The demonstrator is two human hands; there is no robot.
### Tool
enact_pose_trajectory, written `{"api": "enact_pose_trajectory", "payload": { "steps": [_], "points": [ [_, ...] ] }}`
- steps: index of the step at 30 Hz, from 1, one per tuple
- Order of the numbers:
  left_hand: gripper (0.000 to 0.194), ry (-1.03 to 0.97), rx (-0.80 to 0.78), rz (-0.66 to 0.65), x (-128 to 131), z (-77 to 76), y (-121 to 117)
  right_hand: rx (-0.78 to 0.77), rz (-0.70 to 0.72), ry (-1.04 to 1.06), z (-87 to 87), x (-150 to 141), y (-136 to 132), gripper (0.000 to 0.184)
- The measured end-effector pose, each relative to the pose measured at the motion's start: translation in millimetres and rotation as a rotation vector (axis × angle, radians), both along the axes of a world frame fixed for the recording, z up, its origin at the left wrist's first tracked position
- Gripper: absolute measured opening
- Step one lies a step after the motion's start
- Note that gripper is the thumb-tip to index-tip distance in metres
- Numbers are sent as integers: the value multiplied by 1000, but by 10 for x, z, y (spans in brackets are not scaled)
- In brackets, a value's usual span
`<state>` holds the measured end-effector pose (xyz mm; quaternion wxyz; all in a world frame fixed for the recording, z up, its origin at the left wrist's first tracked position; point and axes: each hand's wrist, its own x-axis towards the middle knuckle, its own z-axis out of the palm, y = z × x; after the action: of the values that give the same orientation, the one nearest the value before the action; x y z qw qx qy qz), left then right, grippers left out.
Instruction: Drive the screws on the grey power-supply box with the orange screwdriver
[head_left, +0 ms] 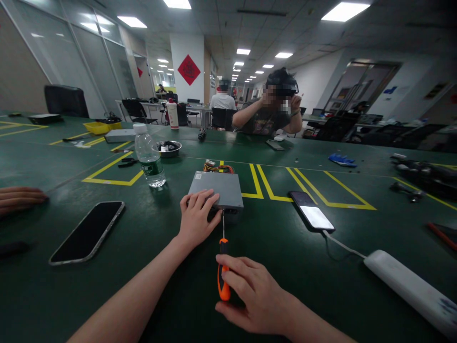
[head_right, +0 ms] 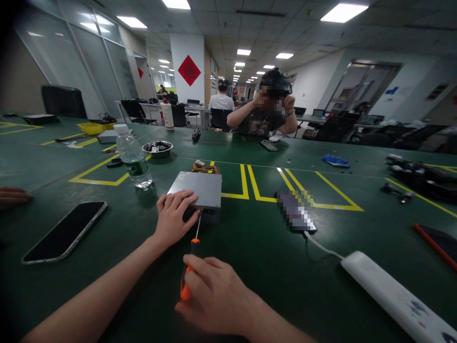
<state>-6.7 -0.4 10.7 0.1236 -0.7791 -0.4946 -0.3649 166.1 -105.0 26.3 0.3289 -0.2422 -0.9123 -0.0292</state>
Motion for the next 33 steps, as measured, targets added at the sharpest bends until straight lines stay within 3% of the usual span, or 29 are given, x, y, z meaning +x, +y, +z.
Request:
{"api": "enact_pose_trajectory", "payload": {
  "steps": [4,9,12,18,22,26,30,33],
  "points": [
    [34,-9,0,1,2,-6,1,52,7,-92,56,-18,-3,23],
    [33,-8,-12,7,7,-5,-7,144,9,22,-25,-28,35,21],
    [33,-6,-7,9,6,-7,-8,105,-6,44,-55,-28,28,26],
    [32,-16,4,9,5,-16,-1,53,-20,-122,31,-31,-8,25],
    [33,-18,1,1,4,-10,-5,138,1,-20,12,-22,16,21],
    [34,-21,-4,-4,1,-14,-6,97,-9,35,-45,-11,17,21],
    [34,-25,-2,-4,3,-23,5,10,-18,-71,-2,-23,-6,24],
    [33,-27,1,-5,4,-17,5,44,-20,-144,51,-28,-5,24]
  ]
}}
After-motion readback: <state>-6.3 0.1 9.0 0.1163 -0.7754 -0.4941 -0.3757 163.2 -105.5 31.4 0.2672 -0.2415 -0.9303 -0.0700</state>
